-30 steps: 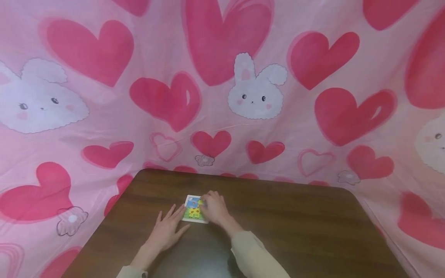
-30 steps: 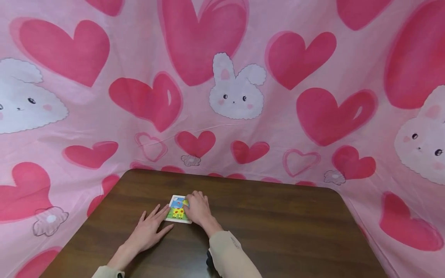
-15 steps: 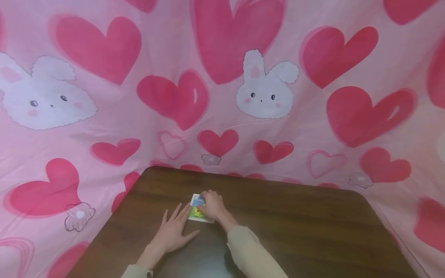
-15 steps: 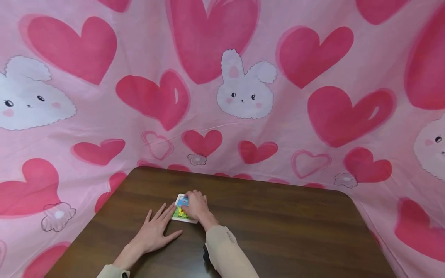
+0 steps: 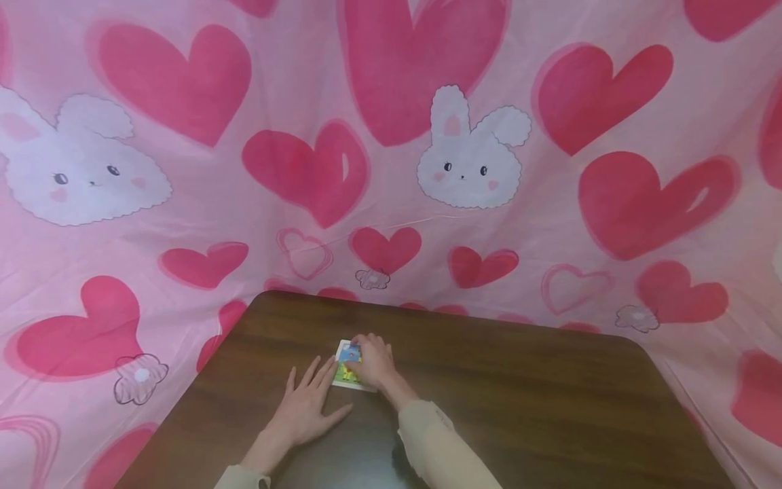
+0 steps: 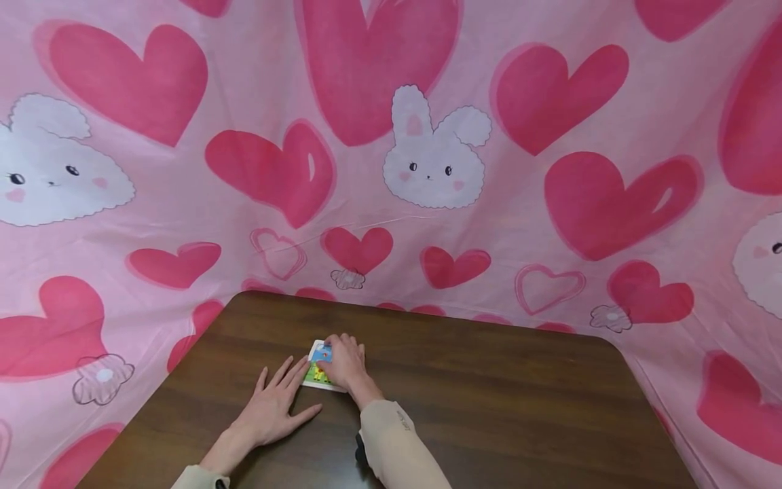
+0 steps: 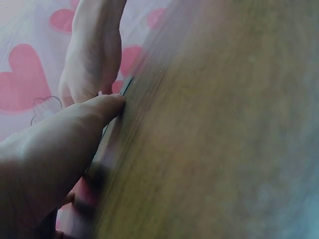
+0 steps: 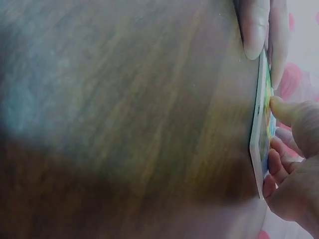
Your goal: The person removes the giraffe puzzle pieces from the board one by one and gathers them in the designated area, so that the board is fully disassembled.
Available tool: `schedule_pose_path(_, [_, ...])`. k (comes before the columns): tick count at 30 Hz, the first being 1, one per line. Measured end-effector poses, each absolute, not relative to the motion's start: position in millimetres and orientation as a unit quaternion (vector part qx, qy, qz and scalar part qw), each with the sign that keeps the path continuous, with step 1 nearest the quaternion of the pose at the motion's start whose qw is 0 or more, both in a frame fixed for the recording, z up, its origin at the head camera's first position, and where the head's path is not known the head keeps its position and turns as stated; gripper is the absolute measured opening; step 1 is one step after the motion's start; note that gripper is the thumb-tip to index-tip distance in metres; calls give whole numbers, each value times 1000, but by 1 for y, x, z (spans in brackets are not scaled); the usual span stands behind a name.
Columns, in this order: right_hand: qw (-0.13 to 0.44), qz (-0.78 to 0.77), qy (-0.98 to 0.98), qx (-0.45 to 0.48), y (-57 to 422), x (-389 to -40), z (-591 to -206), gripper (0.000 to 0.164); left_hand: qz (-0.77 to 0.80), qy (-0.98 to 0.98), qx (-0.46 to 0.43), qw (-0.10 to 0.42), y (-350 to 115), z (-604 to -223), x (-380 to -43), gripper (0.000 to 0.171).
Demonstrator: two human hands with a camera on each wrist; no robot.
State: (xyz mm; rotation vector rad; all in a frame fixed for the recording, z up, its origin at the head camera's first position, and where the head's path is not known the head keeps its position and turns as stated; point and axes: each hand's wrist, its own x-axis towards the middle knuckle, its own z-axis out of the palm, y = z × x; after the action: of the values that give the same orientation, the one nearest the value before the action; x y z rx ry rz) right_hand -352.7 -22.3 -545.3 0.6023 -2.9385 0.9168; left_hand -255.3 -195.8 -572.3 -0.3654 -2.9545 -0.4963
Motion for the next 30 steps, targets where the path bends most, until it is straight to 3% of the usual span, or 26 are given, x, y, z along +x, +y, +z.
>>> schedule_pose_path(9, [42,308,-932,186,-28,-348,-552,38,-162,-976,-125,72,-197,-571,-255,98])
schedule_pose_path(18, [21,303,-938,166,-31,-350,-550,38,-169,-975,-127,76,-195,-569,-253,97])
schedule_pose_path(25, [22,326,-930,168,-29,-350,-551,28,-171,-975,-122,73,-195,-570,-253,96])
schedule_pose_path(30, [49,332,-926,171,-27,-349,-554,37,-166,-975,-123,75,-194,-570,-253,96])
